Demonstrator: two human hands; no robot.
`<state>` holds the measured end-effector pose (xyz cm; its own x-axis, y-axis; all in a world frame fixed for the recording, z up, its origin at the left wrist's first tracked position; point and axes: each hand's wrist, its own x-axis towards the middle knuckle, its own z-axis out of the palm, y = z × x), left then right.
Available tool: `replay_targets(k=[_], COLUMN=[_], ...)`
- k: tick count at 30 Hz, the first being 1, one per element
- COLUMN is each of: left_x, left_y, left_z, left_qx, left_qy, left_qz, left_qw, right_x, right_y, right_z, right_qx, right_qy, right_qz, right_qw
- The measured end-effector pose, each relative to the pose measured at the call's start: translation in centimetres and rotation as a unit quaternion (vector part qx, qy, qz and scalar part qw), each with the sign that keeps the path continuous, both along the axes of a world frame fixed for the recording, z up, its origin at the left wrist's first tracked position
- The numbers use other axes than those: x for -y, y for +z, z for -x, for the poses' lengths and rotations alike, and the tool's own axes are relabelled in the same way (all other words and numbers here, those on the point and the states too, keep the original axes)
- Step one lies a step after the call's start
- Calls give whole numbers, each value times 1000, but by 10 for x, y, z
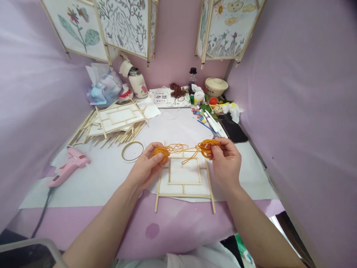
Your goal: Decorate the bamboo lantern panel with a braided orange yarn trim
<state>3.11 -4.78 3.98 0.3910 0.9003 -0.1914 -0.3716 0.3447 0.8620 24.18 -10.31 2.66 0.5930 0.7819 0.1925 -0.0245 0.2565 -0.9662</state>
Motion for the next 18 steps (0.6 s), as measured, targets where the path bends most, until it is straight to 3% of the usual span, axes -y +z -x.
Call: replay_targets(k=[7,9,12,15,18], left_x=[-18,-26,-41,-52,-55], left_y=[13,17,21,24,28], left_z=[42,56,71,79,79], left_qx=[-87,-110,-87,-39,-87], left_qy=[-100,-97,65,284,366], left_qz=[-25,-43,-56,-70,-121], left_qw=[991,988,993,956,919], right_x=[-4,-4,-2,2,7], right_y=[13,16,18,17,14], right_z=[-6,-9,-12,-13,-12], right_qx=[-135,-149,-152,-137,-102], right_qy=[-29,-34,-46,-13,76], right_qz=[-73,-91,-108,-130,-139], right_qw=[988,984,981,982,982])
